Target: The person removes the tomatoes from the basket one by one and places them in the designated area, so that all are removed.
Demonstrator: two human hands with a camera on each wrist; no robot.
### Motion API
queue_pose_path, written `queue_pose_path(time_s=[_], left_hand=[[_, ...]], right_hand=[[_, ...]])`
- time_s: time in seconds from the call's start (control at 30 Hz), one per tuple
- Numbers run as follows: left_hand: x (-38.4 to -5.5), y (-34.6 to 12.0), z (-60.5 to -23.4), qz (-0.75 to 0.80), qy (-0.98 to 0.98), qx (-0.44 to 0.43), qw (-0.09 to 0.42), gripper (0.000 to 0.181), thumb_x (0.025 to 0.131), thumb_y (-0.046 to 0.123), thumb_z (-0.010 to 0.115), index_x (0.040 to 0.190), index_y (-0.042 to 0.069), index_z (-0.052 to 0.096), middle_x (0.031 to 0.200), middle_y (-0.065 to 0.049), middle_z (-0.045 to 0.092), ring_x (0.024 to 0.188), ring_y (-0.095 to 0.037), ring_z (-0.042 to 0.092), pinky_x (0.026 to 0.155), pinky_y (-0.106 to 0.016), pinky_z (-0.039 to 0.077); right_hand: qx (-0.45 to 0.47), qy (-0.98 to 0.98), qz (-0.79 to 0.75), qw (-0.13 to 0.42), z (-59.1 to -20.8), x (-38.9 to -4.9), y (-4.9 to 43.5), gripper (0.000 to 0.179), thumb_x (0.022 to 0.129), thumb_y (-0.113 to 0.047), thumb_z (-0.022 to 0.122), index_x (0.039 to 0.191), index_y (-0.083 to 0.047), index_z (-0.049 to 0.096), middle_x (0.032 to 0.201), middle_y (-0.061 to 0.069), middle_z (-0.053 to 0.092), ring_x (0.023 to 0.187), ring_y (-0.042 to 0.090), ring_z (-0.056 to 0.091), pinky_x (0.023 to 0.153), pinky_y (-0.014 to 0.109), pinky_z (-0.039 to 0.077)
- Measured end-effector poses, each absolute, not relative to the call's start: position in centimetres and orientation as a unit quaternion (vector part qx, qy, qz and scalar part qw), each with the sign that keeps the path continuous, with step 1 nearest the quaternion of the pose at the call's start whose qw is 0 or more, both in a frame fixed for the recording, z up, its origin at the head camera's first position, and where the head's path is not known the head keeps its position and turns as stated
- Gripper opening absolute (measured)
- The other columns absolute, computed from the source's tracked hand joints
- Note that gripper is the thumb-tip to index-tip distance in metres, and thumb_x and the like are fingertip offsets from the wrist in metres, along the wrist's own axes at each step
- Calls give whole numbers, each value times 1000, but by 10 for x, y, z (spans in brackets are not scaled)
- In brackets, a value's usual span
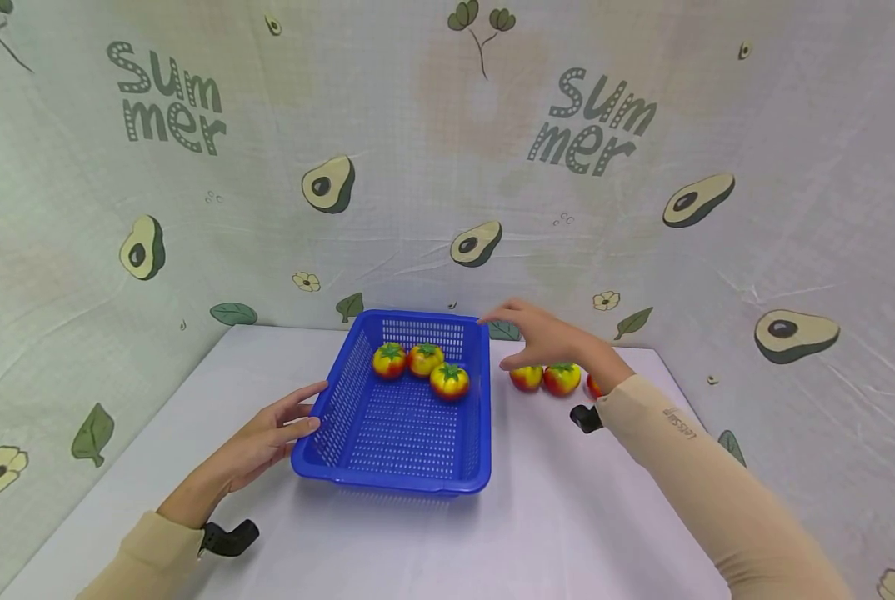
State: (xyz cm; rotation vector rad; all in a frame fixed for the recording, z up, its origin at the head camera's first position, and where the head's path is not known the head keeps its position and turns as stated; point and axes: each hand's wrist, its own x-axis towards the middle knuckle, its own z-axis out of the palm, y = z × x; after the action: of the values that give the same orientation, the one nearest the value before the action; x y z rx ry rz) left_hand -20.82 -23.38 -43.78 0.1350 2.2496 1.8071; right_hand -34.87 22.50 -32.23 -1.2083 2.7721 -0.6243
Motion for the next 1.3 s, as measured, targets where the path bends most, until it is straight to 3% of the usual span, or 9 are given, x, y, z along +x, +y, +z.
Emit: queue_pose_path(time_s=[0.27, 0.6, 0.9, 1.3], left_hand=[[-209, -234, -438, 625, 769, 48, 127, 73, 105, 31, 69, 168, 28, 33, 158, -25, 43, 135, -40, 58, 106, -51, 56], [-209, -234, -438, 623, 770, 47, 125, 73, 105, 33, 70, 168, 29, 33, 158, -24, 44, 135, -39, 58, 105, -51, 57], [-210, -234, -440, 624, 769, 48, 127, 74, 104, 33, 70, 168, 30, 32, 158, -24, 43, 135, -40, 58, 106, -51, 56], [-209, -234, -438, 623, 771, 45, 127, 73, 104, 32, 70, 168, 29, 33, 157, -24, 44, 133, -37, 59, 104, -48, 58]], right_hand=[[-413, 889, -190, 59, -334, -353, 189, 69, 86, -16, 90, 149, -17, 61, 151, 15, 53, 138, 42, 53, 108, 60, 53], [-414, 887, -174, 112, -348, -364, 157, 70, 87, -10, 88, 150, -20, 60, 154, 12, 50, 143, 36, 48, 114, 57, 49], [-431, 880, -138, 148, -359, -368, 139, 66, 90, -11, 86, 150, -15, 60, 152, 14, 50, 145, 38, 43, 117, 62, 43], [-413, 886, -103, 182, -377, -375, 125, 65, 88, -6, 86, 148, -20, 64, 155, 13, 47, 147, 36, 41, 120, 59, 40]])
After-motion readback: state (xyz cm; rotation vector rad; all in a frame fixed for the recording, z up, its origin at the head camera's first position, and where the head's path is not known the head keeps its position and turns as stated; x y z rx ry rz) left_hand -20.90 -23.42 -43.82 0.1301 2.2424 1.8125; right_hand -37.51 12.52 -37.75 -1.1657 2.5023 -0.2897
